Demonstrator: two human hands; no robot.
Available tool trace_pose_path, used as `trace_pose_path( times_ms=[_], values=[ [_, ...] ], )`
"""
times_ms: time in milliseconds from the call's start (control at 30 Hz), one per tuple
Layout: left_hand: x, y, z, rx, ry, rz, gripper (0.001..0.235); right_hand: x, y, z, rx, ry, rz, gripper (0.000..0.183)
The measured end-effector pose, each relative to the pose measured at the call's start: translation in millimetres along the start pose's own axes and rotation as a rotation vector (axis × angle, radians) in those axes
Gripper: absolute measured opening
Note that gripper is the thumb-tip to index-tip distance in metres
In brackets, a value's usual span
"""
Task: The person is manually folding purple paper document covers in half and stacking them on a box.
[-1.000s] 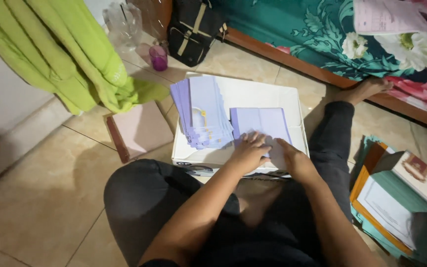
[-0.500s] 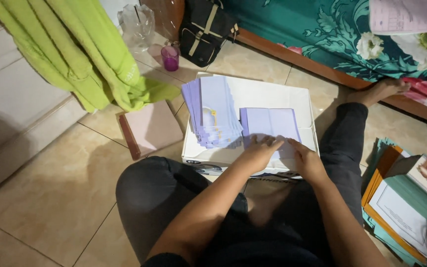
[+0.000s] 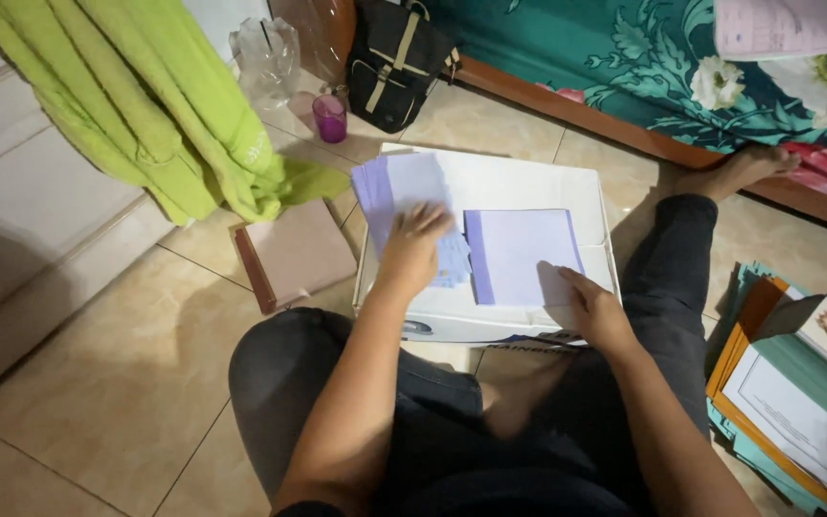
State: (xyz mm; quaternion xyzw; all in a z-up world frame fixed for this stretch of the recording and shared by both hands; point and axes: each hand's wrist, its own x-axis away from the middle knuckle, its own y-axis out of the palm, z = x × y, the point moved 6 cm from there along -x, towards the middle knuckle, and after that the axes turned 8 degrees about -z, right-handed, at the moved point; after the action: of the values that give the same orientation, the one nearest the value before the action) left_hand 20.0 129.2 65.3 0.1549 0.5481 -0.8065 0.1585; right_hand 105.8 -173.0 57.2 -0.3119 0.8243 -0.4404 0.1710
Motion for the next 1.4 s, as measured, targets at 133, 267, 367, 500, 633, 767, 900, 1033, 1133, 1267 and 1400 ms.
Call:
trace_pose_path(
  times_ms=[133, 267, 367, 500, 633, 767, 900, 1033, 1133, 1267, 1400],
  values=[
    [5.9, 21.3, 10.4, -0.049, -0.121, -0.303, 0.061, -1.4, 4.1, 6.6, -0.020, -0.009, 0.002, 0.048],
    [-0.3, 30.4, 79.8, 0.014, 0.059, -0.119, 0.048, 4.9, 7.4, 15.8, 0.187, 0.003, 0.169, 0.037],
    [-1.6, 68.0, 112.5, 0.136, 0.168, -0.159, 0.043, -4.1, 18.1, 38.7, 0.448, 0.152, 0.234, 0.049],
    [6.7, 126.8, 112.6, 0.035, 0.172, -0.299, 0.047, -9.6, 30.9, 55.6, 0.523, 0.393, 0.131, 0.066],
    [1.7, 90.6, 118.4, 0.077, 0.131, -0.388, 0.043, -8.9, 26.8, 46.8, 0.441, 0.375, 0.163, 0.066],
    [-1.9, 86.8, 120.9, 0.099, 0.089, -0.505, 0.040, -5.0, 6.8, 3.4, 0.003, 0.068, 0.375, 0.043],
    [-3.2, 105.0, 111.1, 0.226, 0.042, -0.462, 0.041, -8.3, 11.5, -31.0, -0.226, -0.124, 0.149, 0.026],
    [1.9, 41.5, 104.0, 0.876, -0.191, -0.232, 0.065, -8.4, 40.4, -37.2, 0.212, -0.196, -0.254, 0.068],
    [1.1, 43.4, 109.9, 0.447, -0.035, -0.072, 0.069, -11.3, 50.1, -30.2, 0.372, -0.169, -0.318, 0.060],
    [6.9, 69.9, 112.1, 0.076, -0.031, -0.394, 0.052, -35.6, 60.0, -1.8, 0.371, -0.199, -0.231, 0.051],
    [7.0, 105.4, 106.2, 0.022, -0.025, -0.442, 0.052, -105.1, 77.7, 28.0, 0.509, -0.269, -0.251, 0.062]
  ],
)
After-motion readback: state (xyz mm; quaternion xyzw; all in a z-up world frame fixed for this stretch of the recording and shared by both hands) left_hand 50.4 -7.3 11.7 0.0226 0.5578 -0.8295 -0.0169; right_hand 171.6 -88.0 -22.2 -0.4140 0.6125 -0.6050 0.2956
